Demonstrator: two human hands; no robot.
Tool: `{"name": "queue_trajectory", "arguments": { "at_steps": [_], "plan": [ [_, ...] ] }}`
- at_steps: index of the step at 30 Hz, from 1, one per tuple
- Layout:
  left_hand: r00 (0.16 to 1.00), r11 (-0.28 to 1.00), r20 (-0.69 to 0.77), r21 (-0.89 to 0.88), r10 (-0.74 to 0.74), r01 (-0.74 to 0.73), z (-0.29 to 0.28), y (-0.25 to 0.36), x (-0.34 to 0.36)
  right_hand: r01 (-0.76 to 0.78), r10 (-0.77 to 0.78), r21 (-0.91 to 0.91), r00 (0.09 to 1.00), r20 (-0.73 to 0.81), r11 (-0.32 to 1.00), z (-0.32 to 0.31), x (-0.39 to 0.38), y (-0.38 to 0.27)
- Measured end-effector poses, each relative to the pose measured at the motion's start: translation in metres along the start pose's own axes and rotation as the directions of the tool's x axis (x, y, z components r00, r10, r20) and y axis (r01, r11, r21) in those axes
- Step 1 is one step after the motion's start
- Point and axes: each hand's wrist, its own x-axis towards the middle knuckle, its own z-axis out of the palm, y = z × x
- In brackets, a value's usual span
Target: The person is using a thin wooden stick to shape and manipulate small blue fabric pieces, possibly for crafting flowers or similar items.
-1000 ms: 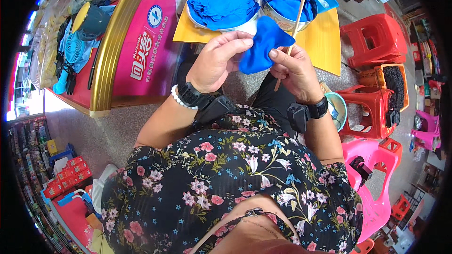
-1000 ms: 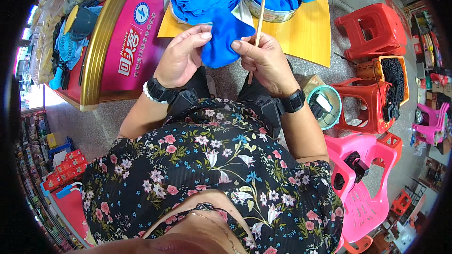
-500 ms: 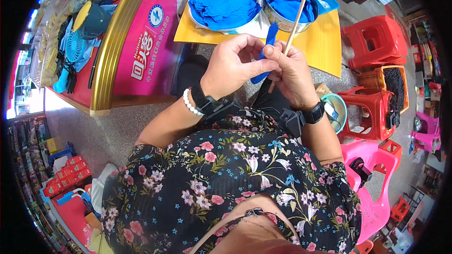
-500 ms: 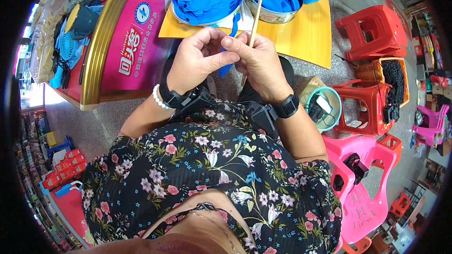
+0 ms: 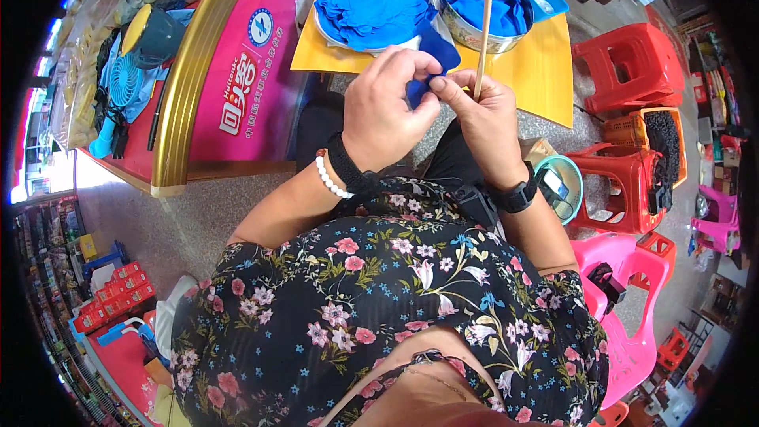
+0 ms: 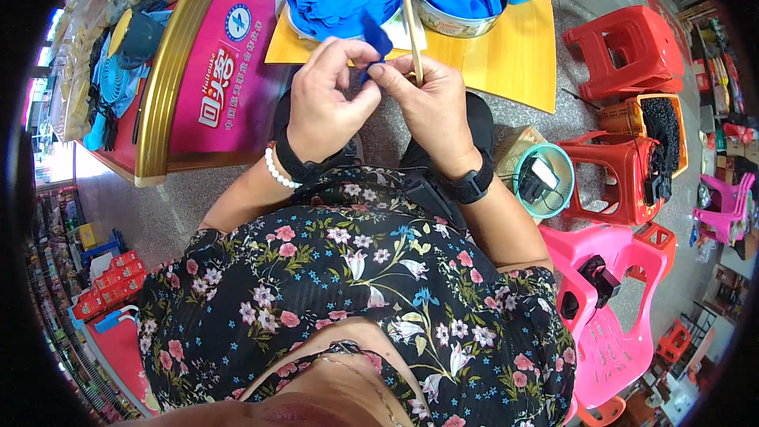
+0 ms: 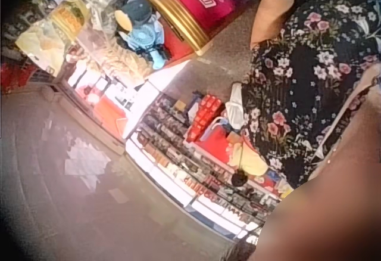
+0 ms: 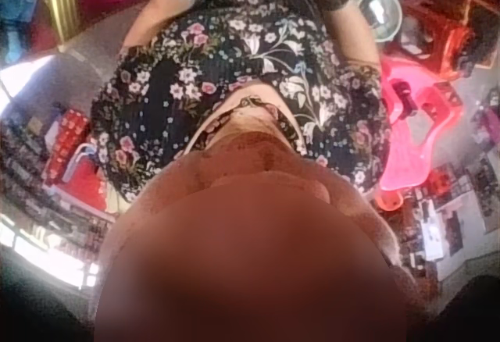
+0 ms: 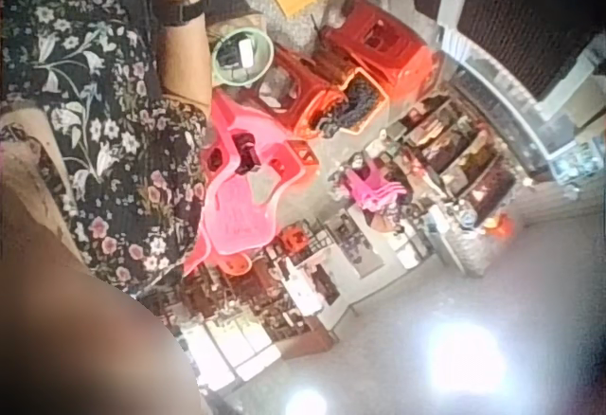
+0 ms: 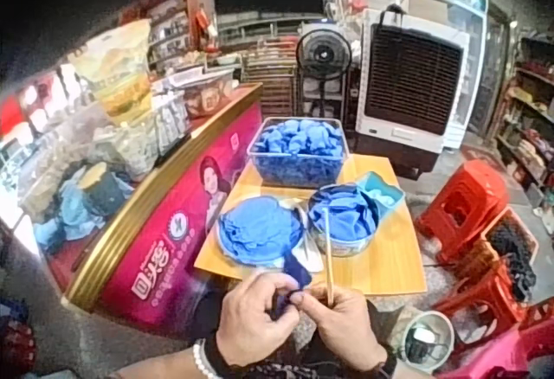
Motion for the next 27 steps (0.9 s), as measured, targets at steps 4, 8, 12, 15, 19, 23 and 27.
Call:
{"name": "queue_trajectory", "arguments": {
  "at_steps": [4,8,12,15,19,23,27],
  "plan": [
    [0.986,0.985,0.078,-0.085,-0.147,0.153,0.000,0.001,0.002,0.092,-0.093,-0.030,0.996,-0.018,0.995,-0.001,0.002,0.007],
    [0.972,0.957,0.128,-0.191,-0.195,0.217,0.004,-0.011,0.000,0.114,-0.118,-0.092,0.992,-0.038,0.989,-0.003,0.004,0.008],
    [0.892,0.741,0.259,-0.497,-0.371,0.452,0.006,-0.020,0.007,0.109,-0.114,-0.168,0.993,-0.017,0.980,-0.005,0.004,0.014],
    [0.755,0.433,0.473,-0.624,-0.453,0.651,-0.001,-0.019,0.012,0.091,-0.088,-0.120,0.996,0.028,0.989,-0.002,0.004,0.009],
    [0.741,0.296,0.507,-0.697,-0.440,0.653,0.007,-0.026,0.008,0.090,-0.091,0.033,0.996,0.012,0.995,0.003,0.007,0.012],
    [0.839,0.462,0.408,-0.703,-0.361,0.541,0.019,-0.030,0.004,0.126,-0.126,-0.004,0.992,0.003,0.992,0.000,0.007,0.014],
    [0.818,0.364,0.401,-0.750,-0.413,0.552,0.021,-0.026,0.005,0.125,-0.125,-0.014,0.992,0.001,0.992,0.000,0.007,0.014]
  ]
}}
